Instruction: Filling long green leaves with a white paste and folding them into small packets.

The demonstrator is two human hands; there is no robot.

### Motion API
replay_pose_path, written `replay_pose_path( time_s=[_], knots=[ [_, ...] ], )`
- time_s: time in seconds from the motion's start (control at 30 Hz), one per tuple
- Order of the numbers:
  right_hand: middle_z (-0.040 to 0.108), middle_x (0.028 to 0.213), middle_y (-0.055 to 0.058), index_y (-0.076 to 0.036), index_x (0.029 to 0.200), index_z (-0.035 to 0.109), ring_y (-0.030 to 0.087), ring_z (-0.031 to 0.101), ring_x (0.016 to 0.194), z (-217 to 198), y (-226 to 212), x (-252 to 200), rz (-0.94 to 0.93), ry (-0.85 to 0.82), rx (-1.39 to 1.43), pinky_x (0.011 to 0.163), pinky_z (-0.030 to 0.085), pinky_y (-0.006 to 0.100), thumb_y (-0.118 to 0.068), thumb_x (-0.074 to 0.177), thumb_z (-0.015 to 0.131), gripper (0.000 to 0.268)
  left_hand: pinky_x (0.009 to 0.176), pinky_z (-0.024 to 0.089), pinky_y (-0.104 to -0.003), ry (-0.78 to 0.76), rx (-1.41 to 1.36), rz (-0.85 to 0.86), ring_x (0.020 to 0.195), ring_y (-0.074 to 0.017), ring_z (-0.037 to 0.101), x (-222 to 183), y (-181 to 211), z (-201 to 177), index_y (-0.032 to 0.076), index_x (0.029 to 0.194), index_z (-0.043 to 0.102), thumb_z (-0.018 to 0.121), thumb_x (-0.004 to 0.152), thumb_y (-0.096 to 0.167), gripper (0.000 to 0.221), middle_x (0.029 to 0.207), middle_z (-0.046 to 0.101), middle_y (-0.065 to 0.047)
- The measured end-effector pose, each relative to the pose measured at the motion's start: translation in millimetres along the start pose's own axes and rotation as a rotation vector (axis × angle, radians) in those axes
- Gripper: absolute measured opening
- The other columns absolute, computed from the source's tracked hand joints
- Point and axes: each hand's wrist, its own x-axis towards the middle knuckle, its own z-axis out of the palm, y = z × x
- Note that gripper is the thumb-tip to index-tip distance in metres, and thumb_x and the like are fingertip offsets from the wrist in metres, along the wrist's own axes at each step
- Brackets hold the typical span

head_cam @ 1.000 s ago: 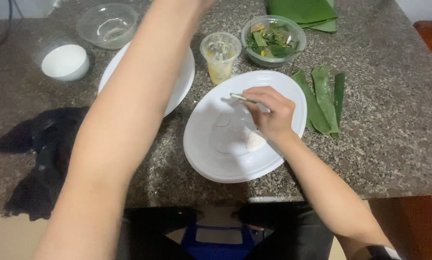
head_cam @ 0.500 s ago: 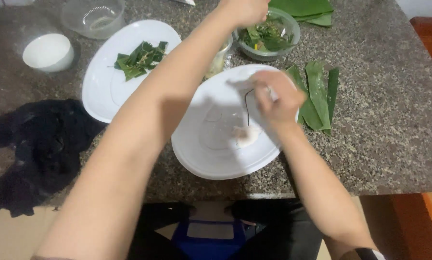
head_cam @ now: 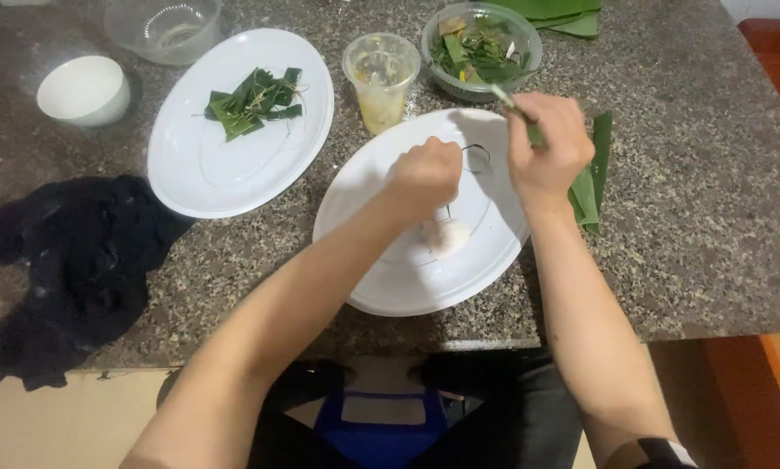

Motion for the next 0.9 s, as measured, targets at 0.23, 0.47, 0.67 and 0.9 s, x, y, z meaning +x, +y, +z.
replay_pose_path(
  time_s=[0.23,0.47,0.67,0.9],
  knots=[
    [0.069,0.094,0.014,-0.001,0.077,0.066,0.031,0.060,0.075,0,-26,14,-0.061,-0.235,0.304,0.065,0.050,0.038,0.002,0.081,0.072,0.008,0.050,0.049,-0.032,0.221,-0.298,0.127,0.053,-0.0223,0.064,-16,-52,-21,0.013,0.062,0.064,0.061,0.072,0.026,0.017,0.047,0.058,-0.003],
    [0.067,0.102,0.017,-0.002,0.075,0.065,0.036,0.061,0.085,8,2,-11,-0.106,-0.324,0.276,0.071,0.051,0.042,-0.010,0.087,0.068,0.014,0.054,0.052,-0.030,0.317,-0.513,0.159,0.054,-0.0174,0.063,-9,-68,-1,0.017,0.074,0.059,0.069,0.070,0.024,0.012,0.053,0.060,0.003],
    [0.066,0.100,0.012,0.000,0.080,0.066,0.029,0.060,0.082,-6,9,1,-0.119,-0.178,-0.060,0.068,0.053,0.037,0.008,0.080,0.074,0.012,0.064,0.056,-0.046,0.073,-0.247,0.054,0.074,-0.0340,0.069,12,-17,-8,0.012,0.079,0.057,0.077,0.068,0.025,0.026,0.073,0.066,-0.011],
    [0.068,0.097,0.011,-0.002,0.076,0.068,0.028,0.060,0.080,-8,-2,9,-0.098,-0.191,-0.017,0.064,0.054,0.034,0.005,0.077,0.080,0.014,0.066,0.055,-0.042,0.149,-0.188,0.031,0.072,-0.0312,0.069,-8,-16,-24,0.006,0.078,0.056,0.052,0.075,0.003,0.006,0.068,0.065,-0.011]
  ],
)
